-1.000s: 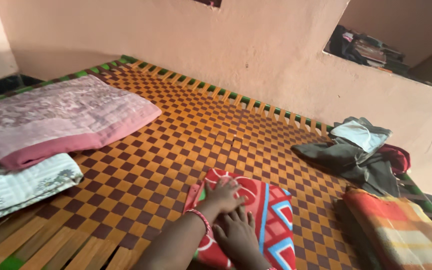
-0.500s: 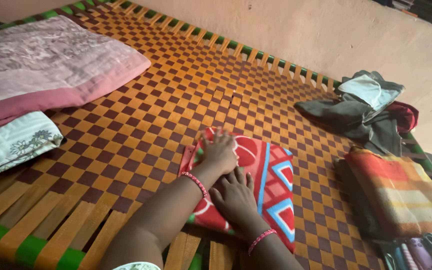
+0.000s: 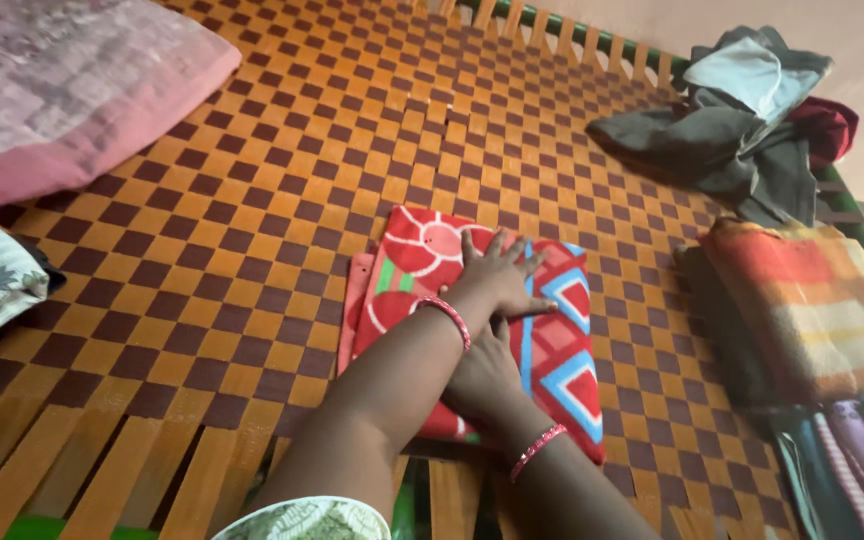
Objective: The person folds a red patterned cloth and a white floral-patterned cloth on a woven cot. Each cloth is smoothed, folded multiple times, and placed into a stack on the cot.
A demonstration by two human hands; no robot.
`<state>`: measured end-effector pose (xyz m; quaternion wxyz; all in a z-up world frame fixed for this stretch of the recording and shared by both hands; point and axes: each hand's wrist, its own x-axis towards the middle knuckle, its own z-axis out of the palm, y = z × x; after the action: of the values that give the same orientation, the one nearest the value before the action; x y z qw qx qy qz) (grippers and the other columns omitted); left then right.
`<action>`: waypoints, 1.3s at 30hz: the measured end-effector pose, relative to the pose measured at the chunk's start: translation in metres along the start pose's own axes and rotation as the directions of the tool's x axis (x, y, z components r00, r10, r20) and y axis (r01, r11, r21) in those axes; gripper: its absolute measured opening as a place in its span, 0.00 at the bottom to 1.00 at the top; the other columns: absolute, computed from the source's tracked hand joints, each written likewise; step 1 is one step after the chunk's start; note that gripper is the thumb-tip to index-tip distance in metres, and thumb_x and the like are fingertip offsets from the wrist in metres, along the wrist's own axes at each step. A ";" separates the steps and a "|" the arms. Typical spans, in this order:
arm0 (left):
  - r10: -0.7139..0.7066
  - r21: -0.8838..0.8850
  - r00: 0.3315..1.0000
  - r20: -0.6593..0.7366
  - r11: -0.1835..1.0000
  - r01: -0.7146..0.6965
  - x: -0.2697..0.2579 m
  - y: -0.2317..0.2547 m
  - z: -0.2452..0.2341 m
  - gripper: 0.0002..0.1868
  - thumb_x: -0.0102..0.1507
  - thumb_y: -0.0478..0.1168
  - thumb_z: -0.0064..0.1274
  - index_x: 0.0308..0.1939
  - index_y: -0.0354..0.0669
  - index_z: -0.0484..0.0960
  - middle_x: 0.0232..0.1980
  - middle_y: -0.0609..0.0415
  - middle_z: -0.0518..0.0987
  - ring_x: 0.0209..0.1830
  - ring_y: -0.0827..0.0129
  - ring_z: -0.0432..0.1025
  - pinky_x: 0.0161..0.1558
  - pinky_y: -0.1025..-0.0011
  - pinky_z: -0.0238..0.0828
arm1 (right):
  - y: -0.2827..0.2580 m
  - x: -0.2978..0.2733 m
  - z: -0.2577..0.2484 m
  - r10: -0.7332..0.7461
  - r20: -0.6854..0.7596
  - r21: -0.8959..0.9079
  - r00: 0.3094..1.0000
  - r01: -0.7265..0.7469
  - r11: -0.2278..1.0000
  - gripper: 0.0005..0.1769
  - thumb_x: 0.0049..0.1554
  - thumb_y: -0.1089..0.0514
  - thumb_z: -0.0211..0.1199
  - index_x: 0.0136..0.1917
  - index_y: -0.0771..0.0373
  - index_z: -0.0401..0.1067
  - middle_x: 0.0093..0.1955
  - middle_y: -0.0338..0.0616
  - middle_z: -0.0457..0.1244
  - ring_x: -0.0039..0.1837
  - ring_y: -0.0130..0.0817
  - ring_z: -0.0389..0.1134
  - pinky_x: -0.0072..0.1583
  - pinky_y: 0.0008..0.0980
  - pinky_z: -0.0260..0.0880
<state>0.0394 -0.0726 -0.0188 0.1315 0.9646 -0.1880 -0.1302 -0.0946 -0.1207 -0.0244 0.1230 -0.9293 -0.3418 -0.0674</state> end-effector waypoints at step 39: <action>0.268 -0.188 0.961 -0.073 0.942 -0.277 0.050 0.039 0.002 0.40 0.64 0.67 0.38 0.79 0.65 0.54 0.80 0.55 0.55 0.79 0.56 0.48 0.72 0.34 0.37 | 0.004 -0.001 0.003 0.149 0.112 0.132 0.982 -0.164 0.978 0.39 0.58 0.34 0.53 0.77 0.53 0.60 0.81 0.44 0.52 0.85 0.46 0.44 0.81 0.57 0.36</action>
<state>0.0711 -0.1282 -0.0191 0.2472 0.9142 -0.3028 -0.1065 -0.0928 -0.1234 -0.0285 0.1758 -0.9445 -0.2771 0.0140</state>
